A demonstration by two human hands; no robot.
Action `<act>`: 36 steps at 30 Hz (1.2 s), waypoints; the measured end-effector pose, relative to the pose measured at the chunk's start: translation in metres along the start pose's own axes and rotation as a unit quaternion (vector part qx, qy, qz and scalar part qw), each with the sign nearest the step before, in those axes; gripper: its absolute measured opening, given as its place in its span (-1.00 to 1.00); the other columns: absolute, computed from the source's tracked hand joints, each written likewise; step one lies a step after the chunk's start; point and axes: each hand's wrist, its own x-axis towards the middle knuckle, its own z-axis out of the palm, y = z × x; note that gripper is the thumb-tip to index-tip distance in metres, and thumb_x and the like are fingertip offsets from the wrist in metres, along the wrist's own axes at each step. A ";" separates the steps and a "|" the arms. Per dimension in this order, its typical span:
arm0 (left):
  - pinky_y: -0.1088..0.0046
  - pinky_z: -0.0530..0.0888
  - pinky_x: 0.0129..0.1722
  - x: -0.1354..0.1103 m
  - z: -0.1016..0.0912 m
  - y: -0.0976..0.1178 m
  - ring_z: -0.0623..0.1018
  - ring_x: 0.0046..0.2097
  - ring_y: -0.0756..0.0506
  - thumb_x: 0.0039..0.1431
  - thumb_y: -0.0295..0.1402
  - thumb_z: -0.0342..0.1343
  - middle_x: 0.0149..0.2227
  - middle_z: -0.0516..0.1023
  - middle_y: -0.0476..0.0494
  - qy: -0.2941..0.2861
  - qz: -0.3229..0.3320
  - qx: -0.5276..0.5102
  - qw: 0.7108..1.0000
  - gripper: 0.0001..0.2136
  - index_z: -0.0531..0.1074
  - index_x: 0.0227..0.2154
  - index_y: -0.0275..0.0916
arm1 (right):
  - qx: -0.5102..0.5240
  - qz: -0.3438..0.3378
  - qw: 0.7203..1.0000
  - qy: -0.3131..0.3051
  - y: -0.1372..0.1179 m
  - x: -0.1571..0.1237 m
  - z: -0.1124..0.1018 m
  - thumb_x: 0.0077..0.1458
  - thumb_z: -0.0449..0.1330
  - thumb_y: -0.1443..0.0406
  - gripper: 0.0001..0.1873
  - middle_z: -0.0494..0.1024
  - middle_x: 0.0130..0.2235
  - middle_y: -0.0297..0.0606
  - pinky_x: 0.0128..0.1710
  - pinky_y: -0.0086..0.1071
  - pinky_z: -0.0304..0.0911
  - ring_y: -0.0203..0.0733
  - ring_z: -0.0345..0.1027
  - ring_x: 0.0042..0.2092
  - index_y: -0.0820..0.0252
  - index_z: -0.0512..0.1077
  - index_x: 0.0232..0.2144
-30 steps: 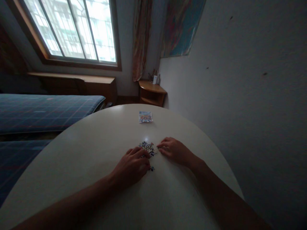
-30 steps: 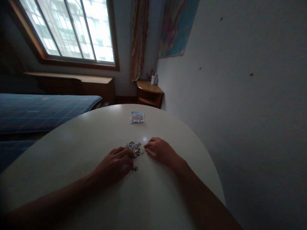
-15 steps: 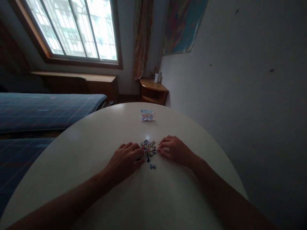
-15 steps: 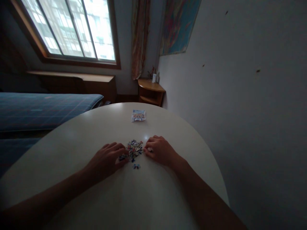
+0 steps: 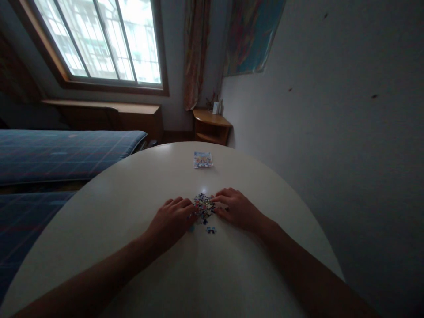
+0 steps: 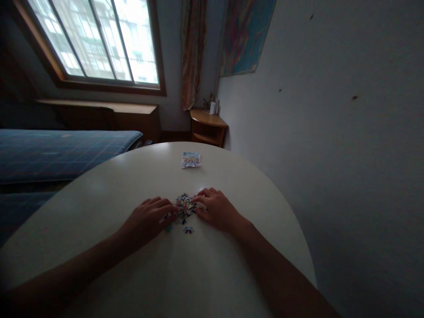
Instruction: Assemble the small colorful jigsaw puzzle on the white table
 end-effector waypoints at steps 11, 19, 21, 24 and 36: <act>0.39 0.42 -0.27 0.004 -0.028 -0.025 0.55 -0.28 -0.09 0.24 -0.33 0.11 -0.31 0.62 -0.04 -0.039 -0.108 -0.096 0.989 -0.85 0.56 -0.20 -0.09 | -0.034 -0.032 0.998 0.034 -0.006 0.008 0.012 0.17 0.27 0.30 -0.96 0.60 -0.22 -0.27 -0.11 -0.25 0.15 -0.15 0.40 -0.14 0.12 0.54 -0.33; 0.40 0.41 -0.31 0.001 -0.027 -0.063 0.58 -0.29 -0.13 0.21 -0.28 0.05 -0.31 0.64 -0.09 -0.114 -0.162 -0.088 0.976 -0.79 0.60 -0.25 -0.11 | -0.061 -0.043 0.997 0.030 -0.006 0.010 0.012 0.17 0.24 0.30 -0.95 0.60 -0.23 -0.25 -0.07 -0.24 0.13 -0.15 0.41 -0.14 0.15 0.51 -0.31; 0.39 0.41 -0.29 0.001 -0.025 -0.064 0.58 -0.27 -0.13 0.20 -0.30 0.06 -0.28 0.63 -0.09 -0.115 -0.161 -0.086 0.976 -0.80 0.60 -0.26 -0.10 | -0.049 -0.040 0.998 0.030 -0.006 0.010 0.012 0.16 0.25 0.29 -0.90 0.60 -0.21 -0.24 -0.07 -0.25 0.14 -0.14 0.41 -0.14 0.15 0.51 -0.25; 0.37 0.43 -0.23 0.001 -0.025 -0.059 0.57 -0.22 -0.13 0.20 -0.32 0.08 -0.19 0.61 -0.09 -0.095 -0.146 -0.077 0.982 -0.82 0.60 -0.27 -0.09 | -0.038 -0.051 0.998 0.022 -0.007 0.009 0.013 0.18 0.23 0.28 -0.88 0.59 -0.20 -0.25 -0.08 -0.25 0.14 -0.15 0.41 -0.13 0.10 0.52 -0.20; 0.25 0.40 -0.06 -0.001 -0.021 -0.038 0.52 -0.11 -0.17 0.25 -0.26 0.14 -0.16 0.59 -0.07 -0.096 -0.011 -0.060 0.994 -0.86 0.54 -0.20 -0.08 | -0.037 -0.076 0.996 -0.005 -0.005 0.007 0.005 0.22 0.22 0.30 -0.93 0.62 -0.22 -0.26 -0.09 -0.29 0.15 -0.18 0.44 -0.13 0.13 0.51 -0.29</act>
